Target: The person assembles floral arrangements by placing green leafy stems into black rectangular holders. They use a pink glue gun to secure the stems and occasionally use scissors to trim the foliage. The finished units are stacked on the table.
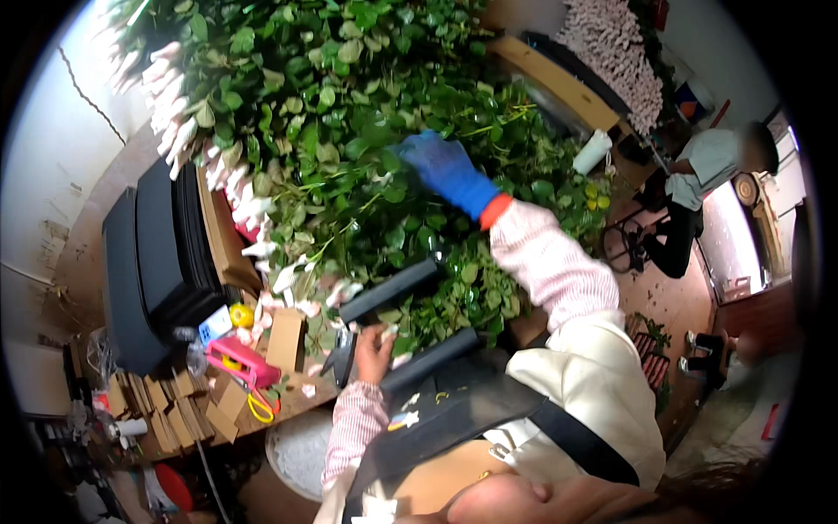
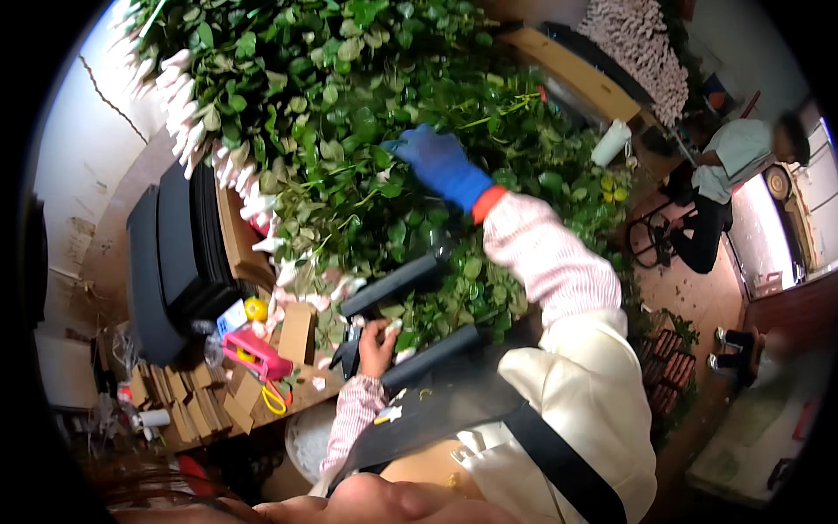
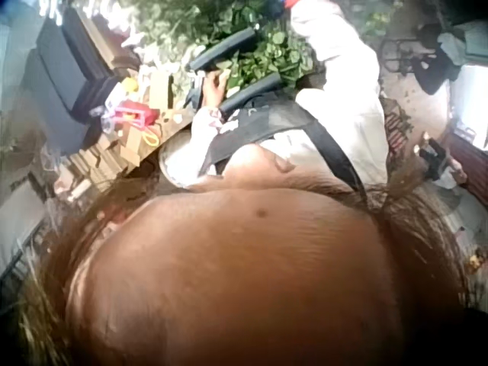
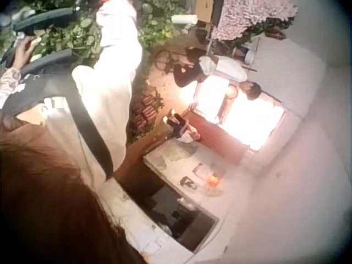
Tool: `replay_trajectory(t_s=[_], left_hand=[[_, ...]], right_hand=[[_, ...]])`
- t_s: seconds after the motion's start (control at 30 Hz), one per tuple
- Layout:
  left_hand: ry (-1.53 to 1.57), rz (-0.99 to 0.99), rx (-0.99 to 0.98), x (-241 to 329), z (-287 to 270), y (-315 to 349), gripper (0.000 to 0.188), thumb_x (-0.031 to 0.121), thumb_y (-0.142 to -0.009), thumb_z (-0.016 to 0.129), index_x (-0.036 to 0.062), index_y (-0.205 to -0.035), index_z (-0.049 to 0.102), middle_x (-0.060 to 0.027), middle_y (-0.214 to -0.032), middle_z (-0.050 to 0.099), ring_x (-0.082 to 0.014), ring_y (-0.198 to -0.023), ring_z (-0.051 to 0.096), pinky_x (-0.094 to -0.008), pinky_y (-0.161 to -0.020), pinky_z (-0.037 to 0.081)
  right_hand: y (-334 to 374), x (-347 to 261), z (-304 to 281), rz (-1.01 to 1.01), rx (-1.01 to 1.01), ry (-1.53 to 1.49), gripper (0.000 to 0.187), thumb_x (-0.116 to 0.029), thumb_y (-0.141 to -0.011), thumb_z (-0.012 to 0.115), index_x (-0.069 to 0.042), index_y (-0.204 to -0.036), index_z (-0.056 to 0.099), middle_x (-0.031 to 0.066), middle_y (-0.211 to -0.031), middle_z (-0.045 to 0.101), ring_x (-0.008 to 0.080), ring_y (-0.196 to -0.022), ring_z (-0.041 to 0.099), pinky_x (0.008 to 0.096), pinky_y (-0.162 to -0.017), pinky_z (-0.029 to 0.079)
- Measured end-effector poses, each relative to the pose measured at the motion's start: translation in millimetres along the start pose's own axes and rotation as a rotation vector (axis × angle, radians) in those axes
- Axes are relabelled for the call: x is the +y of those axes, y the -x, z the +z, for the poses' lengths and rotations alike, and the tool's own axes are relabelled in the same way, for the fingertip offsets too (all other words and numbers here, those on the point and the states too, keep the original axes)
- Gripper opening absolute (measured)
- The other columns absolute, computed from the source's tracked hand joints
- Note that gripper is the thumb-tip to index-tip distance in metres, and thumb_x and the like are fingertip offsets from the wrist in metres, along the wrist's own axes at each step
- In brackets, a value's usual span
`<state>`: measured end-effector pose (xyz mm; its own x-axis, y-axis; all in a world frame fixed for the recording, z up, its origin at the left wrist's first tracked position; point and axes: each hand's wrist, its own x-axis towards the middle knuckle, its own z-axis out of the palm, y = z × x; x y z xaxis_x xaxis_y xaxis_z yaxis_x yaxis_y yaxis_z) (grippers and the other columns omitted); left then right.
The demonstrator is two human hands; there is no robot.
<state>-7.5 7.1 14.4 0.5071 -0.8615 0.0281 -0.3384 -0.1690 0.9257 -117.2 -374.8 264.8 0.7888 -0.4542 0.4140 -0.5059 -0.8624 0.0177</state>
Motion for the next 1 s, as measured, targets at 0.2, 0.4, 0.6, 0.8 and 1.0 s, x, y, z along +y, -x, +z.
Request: replay_trajectory(t_s=[0.2, 0.4, 0.6, 0.8, 1.0], left_hand=[[-0.059, 0.079, 0.016, 10.6, -1.1, -2.3, 0.027, 0.011, -0.086, 0.084, 0.0031, -0.108, 0.072, -0.0134, -0.105, 0.072, -0.0309, -0.094, 0.068, -0.0375, -0.082, 0.056], [0.016, 0.070, -0.007, 16.2, -4.5, -1.8, 0.026, 0.007, -0.087, 0.082, 0.0024, -0.110, 0.072, -0.0128, -0.107, 0.071, -0.0279, -0.094, 0.068, -0.0353, -0.082, 0.056], [0.007, -0.005, -0.025, 8.2, -5.8, -3.7, 0.039, 0.010, -0.089, 0.082, 0.0007, -0.122, 0.064, -0.0131, -0.110, 0.072, -0.0244, -0.098, 0.072, -0.0349, -0.084, 0.057], [0.250, 0.004, 0.042, 2.2, -0.9, -6.1, 0.070, 0.009, -0.083, 0.086, 0.0000, -0.141, 0.049, -0.0197, -0.137, 0.057, -0.0290, -0.117, 0.066, -0.0375, -0.099, 0.055], [-0.008, 0.002, -0.075, 9.6, -8.2, -6.3, 0.057, 0.004, -0.087, 0.083, 0.0017, -0.136, 0.054, -0.0121, -0.126, 0.051, -0.0243, -0.114, 0.067, -0.0334, -0.095, 0.059]], right_hand=[[-9.2, 14.7, -1.2, 0.087, 0.054, 0.020, 0.041, -0.020, -0.087, 0.072, -0.015, -0.128, 0.069, 0.0133, -0.117, 0.073, 0.0332, -0.110, 0.070, 0.0465, -0.096, 0.055], [12.6, -6.3, -37.4, -0.028, 0.147, -0.125, 0.043, -0.016, -0.086, 0.074, -0.016, -0.128, 0.066, 0.0069, -0.115, 0.069, 0.0322, -0.106, 0.065, 0.0452, -0.093, 0.054], [135.2, 19.0, -41.1, -0.139, -0.101, -0.314, 0.024, -0.007, -0.082, 0.072, -0.011, -0.105, 0.067, 0.0120, -0.099, 0.065, 0.0354, -0.100, 0.065, 0.0453, -0.086, 0.053], [223.2, 36.0, 33.9, 0.138, -0.515, -0.122, 0.026, -0.017, -0.088, 0.071, -0.025, -0.112, 0.075, 0.0073, -0.107, 0.072, 0.0316, -0.104, 0.069, 0.0464, -0.091, 0.054], [225.2, 8.8, 41.0, 0.082, -0.835, 0.108, 0.031, -0.022, -0.092, 0.065, -0.027, -0.121, 0.074, 0.0090, -0.108, 0.073, 0.0321, -0.105, 0.071, 0.0463, -0.091, 0.055]])
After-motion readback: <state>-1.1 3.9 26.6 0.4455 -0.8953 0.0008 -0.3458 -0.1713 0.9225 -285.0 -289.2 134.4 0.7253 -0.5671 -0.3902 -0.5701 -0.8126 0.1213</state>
